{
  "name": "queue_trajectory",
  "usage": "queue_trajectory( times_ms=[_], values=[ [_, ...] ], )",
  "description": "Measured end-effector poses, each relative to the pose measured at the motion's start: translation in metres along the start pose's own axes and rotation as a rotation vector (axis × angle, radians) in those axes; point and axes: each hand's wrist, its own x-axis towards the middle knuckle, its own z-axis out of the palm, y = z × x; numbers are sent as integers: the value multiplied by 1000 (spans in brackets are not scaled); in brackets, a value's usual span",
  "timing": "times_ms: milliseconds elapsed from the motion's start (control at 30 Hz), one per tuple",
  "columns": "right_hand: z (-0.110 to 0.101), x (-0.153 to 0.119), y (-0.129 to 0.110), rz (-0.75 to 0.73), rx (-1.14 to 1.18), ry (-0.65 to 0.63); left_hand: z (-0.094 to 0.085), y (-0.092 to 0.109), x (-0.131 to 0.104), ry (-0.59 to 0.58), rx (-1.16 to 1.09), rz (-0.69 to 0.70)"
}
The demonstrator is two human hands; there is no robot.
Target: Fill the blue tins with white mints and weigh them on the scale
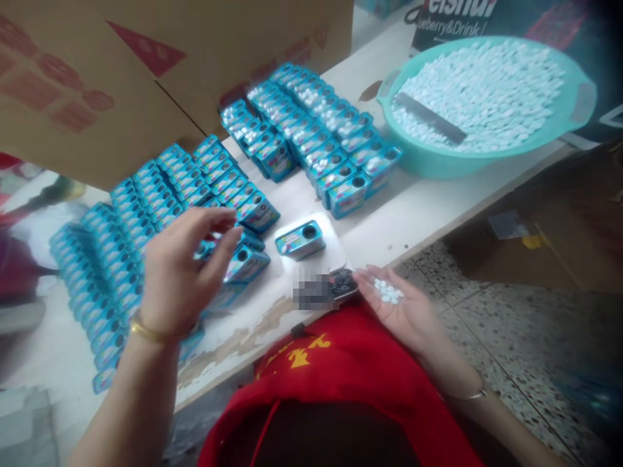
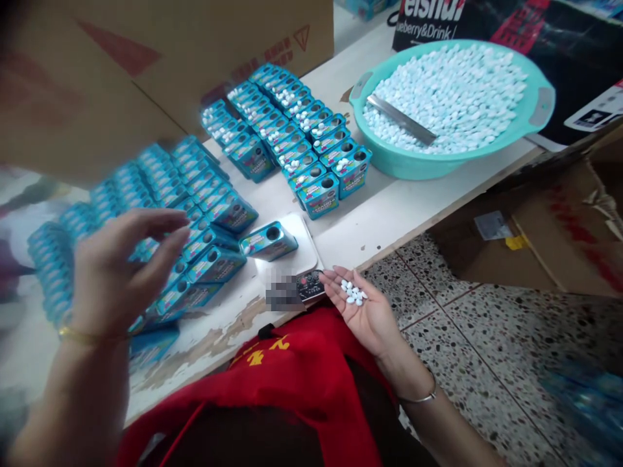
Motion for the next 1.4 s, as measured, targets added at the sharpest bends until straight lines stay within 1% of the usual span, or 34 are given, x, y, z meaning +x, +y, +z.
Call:
queue_trajectory(
  times_ms=[33, 100, 200, 300, 400, 467, 567, 700, 867, 933, 1000, 1100, 1167, 1267, 1333, 1400],
  values=[
    [0, 0, 0, -2, -2, 4, 1, -3, -6, 26, 3, -16],
    [2, 1, 0, -10, -3, 7, 6, -8, -17, 35, -10, -27],
    [5, 2, 1, -21, -3, 0, 17, -12, -27, 0, -45, -29],
    [8, 2, 2, -19, -9, -13, 26, -13, -33, -27, -53, -12],
    [9, 2, 2, -18, -12, -19, 35, -11, -36, -31, -54, 15],
    [10, 2, 3, -18, -14, -17, 41, -8, -39, -29, -28, 62],
    [13, 2, 5, -11, -12, -10, 50, -2, -44, -30, 75, 137],
    [14, 5, 10, 21, 3, -11, 62, 7, -50, -40, 161, 186],
    [17, 10, 17, 71, 21, -44, 78, 13, -43, -128, 79, 228],
    [20, 12, 19, 88, 19, -59, 81, 15, -38, -162, 28, 263],
    [23, 13, 22, 98, 17, -78, 78, 15, -36, -134, 5, 242],
    [27, 16, 25, 116, 28, -108, 70, 14, -42, -17, 36, 145],
    [28, 18, 26, 130, 37, -115, 67, 13, -46, -2, 60, 144],
    [31, 21, 28, 146, 37, -117, 74, 12, -46, -71, 63, 184],
    [34, 23, 29, 161, 38, -133, 82, 13, -38, -111, 44, 198],
    [36, 24, 30, 171, 51, -159, 86, 17, -28, -126, 8, 220]
  ],
)
